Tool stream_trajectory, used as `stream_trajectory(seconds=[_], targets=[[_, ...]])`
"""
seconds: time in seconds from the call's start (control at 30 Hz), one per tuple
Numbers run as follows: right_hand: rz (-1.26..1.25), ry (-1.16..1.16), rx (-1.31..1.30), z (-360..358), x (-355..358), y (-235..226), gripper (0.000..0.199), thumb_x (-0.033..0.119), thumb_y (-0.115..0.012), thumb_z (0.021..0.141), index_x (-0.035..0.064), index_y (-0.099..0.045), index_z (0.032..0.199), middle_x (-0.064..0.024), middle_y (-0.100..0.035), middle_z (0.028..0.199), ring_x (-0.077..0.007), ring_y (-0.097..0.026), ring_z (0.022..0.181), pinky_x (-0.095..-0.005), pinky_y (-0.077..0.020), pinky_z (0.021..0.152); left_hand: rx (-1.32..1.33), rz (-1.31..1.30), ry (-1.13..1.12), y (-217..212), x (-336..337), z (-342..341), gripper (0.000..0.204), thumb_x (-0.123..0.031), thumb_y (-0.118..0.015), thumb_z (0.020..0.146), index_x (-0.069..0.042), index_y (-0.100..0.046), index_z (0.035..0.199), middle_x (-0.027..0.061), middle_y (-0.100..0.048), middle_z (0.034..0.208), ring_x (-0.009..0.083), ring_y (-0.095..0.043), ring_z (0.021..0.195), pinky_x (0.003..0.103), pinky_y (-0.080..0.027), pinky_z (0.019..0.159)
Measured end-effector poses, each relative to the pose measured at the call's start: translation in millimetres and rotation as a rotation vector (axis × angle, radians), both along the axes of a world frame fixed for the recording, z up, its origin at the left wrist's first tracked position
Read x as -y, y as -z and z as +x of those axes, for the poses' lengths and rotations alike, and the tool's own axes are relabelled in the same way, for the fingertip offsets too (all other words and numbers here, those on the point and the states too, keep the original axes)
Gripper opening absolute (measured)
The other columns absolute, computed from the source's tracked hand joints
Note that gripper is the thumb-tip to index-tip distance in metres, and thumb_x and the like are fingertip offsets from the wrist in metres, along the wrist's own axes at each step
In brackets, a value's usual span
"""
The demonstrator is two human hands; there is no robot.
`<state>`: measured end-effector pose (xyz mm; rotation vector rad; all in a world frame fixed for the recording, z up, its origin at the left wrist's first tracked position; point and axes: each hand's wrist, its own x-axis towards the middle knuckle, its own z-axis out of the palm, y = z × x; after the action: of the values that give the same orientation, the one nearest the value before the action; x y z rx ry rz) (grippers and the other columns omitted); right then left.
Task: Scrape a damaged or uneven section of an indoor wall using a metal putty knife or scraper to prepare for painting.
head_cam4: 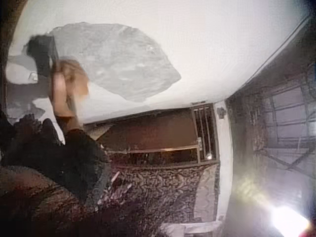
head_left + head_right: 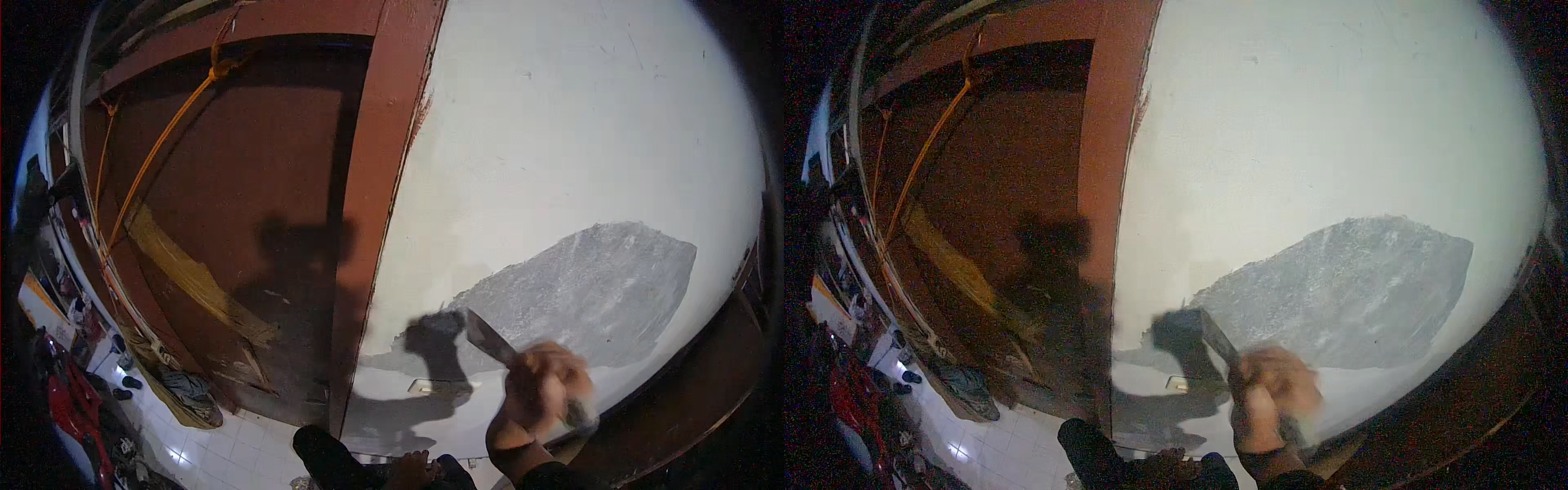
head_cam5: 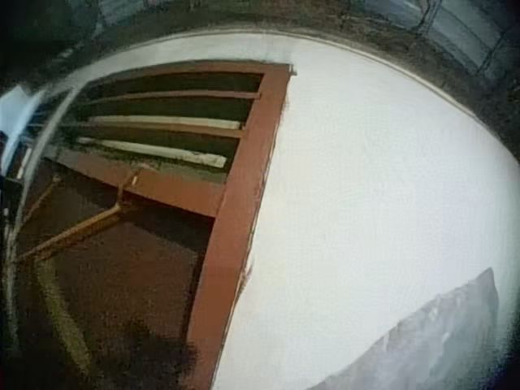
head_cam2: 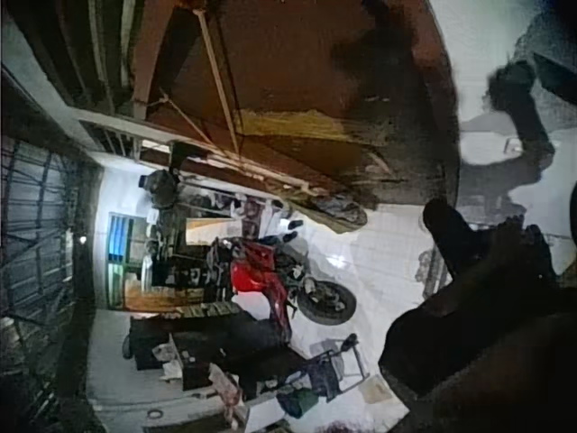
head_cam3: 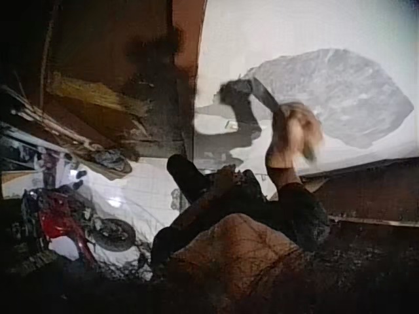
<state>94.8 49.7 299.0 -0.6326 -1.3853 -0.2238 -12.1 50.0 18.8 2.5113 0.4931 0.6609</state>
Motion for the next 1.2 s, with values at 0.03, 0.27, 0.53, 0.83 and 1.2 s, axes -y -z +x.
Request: stream_trajectory(seconds=[0.03,0.27,0.53,0.83,1.2], targets=[[-0.225,0.211,-0.061,20,-12,17,0.014,0.018,-0.052,0.078,0.0059,-0.050,0.073,-0.0084,-0.056,0.075,-0.0171,-0.054,0.068,-0.0316,-0.0438,0.064,0.000,0.002,0.008,0,0,-1,0.033,-0.035,-0.050,0.082,-0.004,-0.057,0.092,0.0123,-0.053,0.067,0.0270,-0.052,0.060,0.042,-0.045,0.056],[-0.148,0.261,0.122,-21,-4,8,0.017,0.020,-0.052,0.080,0.0067,-0.044,0.073,-0.0057,-0.046,0.067,-0.0163,-0.048,0.060,-0.0300,-0.0433,0.055,-0.019,-0.022,-0.023,7,-7,-3,0.033,-0.035,-0.050,0.082,-0.004,-0.056,0.092,0.0122,-0.052,0.067,0.0268,-0.052,0.059,0.041,-0.045,0.056],[-0.317,0.503,0.384,13,-38,45,0.022,0.017,-0.050,0.084,0.0112,-0.040,0.065,-0.0018,-0.047,0.064,-0.0147,-0.048,0.057,-0.0272,-0.0425,0.063,-0.021,-0.020,-0.036,11,-11,-7,0.034,-0.035,-0.049,0.082,-0.004,-0.056,0.092,0.0121,-0.052,0.067,0.0266,-0.052,0.059,0.041,-0.045,0.056],[-0.147,0.121,0.006,-4,-33,21,0.028,0.015,-0.051,0.082,0.0070,-0.038,0.059,-0.0087,-0.045,0.058,-0.0177,-0.046,0.059,-0.0330,-0.0388,0.047,-0.018,-0.034,-0.036,13,-10,-10,0.034,-0.035,-0.049,0.082,-0.003,-0.056,0.093,0.0120,-0.052,0.067,0.0264,-0.052,0.059,0.041,-0.045,0.056],[-0.181,0.469,0.073,-6,-59,45,0.024,0.018,-0.059,0.074,0.0119,-0.039,0.065,0.0017,-0.044,0.066,-0.0132,-0.045,0.059,-0.0292,-0.0393,0.060,-0.002,-0.021,-0.071,26,-13,-9,0.035,-0.036,-0.049,0.082,-0.003,-0.056,0.093,0.0119,-0.052,0.067,0.0261,-0.052,0.059,0.041,-0.045,0.056]])
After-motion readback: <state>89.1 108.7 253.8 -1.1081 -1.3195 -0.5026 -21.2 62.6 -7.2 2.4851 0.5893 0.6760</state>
